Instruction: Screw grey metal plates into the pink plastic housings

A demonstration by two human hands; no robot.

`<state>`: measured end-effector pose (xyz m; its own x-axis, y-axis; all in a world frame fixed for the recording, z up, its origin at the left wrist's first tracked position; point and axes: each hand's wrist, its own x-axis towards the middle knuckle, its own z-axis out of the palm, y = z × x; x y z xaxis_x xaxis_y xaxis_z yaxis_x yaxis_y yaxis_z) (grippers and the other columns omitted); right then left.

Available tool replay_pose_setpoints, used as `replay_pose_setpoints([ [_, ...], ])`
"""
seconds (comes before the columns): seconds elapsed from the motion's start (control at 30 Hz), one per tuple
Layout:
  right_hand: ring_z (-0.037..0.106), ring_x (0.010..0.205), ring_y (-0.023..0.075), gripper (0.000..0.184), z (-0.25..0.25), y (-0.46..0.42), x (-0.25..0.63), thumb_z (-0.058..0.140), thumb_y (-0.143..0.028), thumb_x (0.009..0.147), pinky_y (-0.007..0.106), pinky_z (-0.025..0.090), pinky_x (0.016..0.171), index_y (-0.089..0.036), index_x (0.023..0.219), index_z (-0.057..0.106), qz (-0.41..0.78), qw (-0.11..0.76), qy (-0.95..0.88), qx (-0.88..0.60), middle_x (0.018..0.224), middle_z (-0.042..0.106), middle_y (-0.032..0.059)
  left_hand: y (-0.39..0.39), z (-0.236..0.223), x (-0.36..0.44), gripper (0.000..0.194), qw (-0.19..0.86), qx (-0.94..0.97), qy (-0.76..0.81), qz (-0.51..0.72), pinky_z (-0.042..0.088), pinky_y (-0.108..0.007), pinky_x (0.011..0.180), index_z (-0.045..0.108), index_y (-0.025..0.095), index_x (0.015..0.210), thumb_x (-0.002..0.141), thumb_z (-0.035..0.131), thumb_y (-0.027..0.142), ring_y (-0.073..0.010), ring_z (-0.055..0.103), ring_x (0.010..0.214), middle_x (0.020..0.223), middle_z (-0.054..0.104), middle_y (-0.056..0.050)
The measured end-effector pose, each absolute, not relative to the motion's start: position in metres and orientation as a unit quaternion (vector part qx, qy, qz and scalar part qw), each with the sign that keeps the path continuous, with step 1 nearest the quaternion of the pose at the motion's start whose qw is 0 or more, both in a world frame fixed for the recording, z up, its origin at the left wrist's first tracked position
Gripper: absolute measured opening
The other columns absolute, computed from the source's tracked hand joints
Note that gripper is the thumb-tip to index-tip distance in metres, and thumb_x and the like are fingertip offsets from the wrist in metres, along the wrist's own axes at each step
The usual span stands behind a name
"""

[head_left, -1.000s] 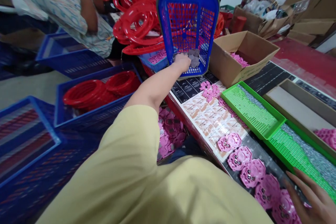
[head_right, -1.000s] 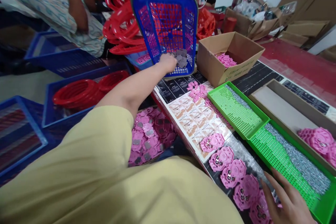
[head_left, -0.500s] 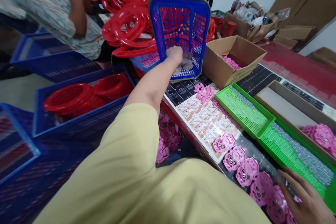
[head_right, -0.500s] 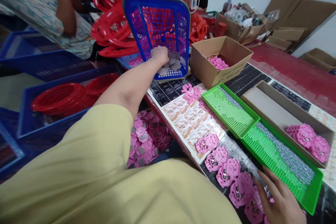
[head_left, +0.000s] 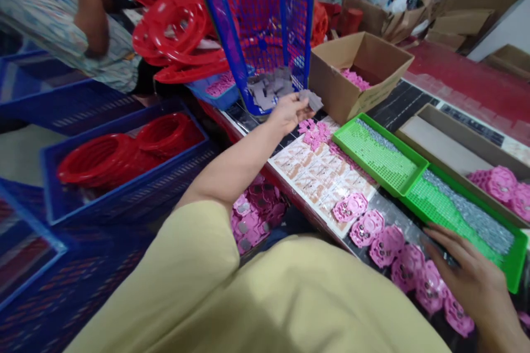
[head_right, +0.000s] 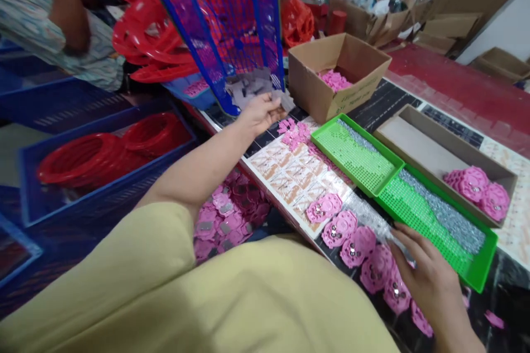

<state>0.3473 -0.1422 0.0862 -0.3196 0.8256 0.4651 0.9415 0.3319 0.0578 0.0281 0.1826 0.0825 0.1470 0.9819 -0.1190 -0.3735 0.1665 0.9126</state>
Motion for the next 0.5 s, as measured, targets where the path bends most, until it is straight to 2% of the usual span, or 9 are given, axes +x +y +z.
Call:
replay_pose_setpoints([
  [0.1,0.075,0.079,0.0162,0.011,0.099,-0.12,0.311,0.067,-0.025,0.092,0.024,0.059,0.067,-0.019,0.102,0.069,-0.117,0.259,-0.772,-0.569,0.096,0.077,0.0052,0.107,0.057,0.056,0.029,0.736,0.387,0.335,0.444,0.06,-0.023,0.067,0.065,0.015,0.094,0.076,0.086,0.02,-0.0127,0.073,0.07,0.082,0.075,0.0],
  [0.17,0.071,0.067,0.0127,0.012,0.101,-0.101,0.287,0.07,-0.028,0.09,0.022,0.056,0.058,-0.02,0.1,0.069,-0.061,0.296,-0.746,-0.594,0.09,0.076,0.0034,0.065,0.046,0.071,0.039,0.774,0.379,0.296,0.412,0.06,-0.021,0.062,0.064,0.015,0.092,0.068,0.092,0.027,-0.0113,0.071,0.065,0.077,0.073,0.001],
  [0.23,0.069,0.064,0.0126,0.018,0.1,-0.083,0.268,0.072,-0.035,0.089,0.022,0.055,0.055,-0.02,0.098,0.067,0.016,0.339,-0.708,-0.619,0.086,0.075,0.0031,0.034,0.04,0.084,0.047,0.792,0.371,0.273,0.4,0.06,-0.02,0.06,0.062,0.015,0.089,0.063,0.095,0.035,-0.0105,0.071,0.063,0.073,0.072,0.003],
  [0.3,0.067,0.062,0.0128,0.026,0.095,-0.069,0.255,0.077,-0.039,0.083,0.024,0.054,0.055,-0.02,0.096,0.065,0.081,0.373,-0.669,-0.638,0.081,0.074,0.002,0.015,0.037,0.093,0.051,0.798,0.369,0.264,0.397,0.06,-0.02,0.06,0.061,0.015,0.087,0.06,0.096,0.041,-0.0103,0.071,0.064,0.072,0.071,0.004],
  [0.4,0.064,0.059,0.0115,0.023,0.087,-0.059,0.249,0.079,-0.036,0.078,0.024,0.052,0.056,-0.02,0.088,0.065,0.181,0.393,-0.628,-0.647,0.071,0.071,-0.0009,0.004,0.034,0.095,0.054,0.804,0.36,0.258,0.396,0.061,-0.02,0.061,0.06,0.016,0.087,0.058,0.097,0.044,-0.0109,0.072,0.065,0.073,0.072,0.004],
  [0.5,0.062,0.057,0.0111,0.025,0.081,-0.06,0.256,0.08,-0.033,0.075,0.025,0.052,0.056,-0.019,0.094,0.071,0.265,0.417,-0.583,-0.645,0.069,0.07,-0.0011,0.002,0.03,0.084,0.051,0.797,0.344,0.281,0.409,0.06,-0.019,0.06,0.06,0.016,0.086,0.06,0.096,0.041,-0.0119,0.073,0.067,0.074,0.073,0.003],
])
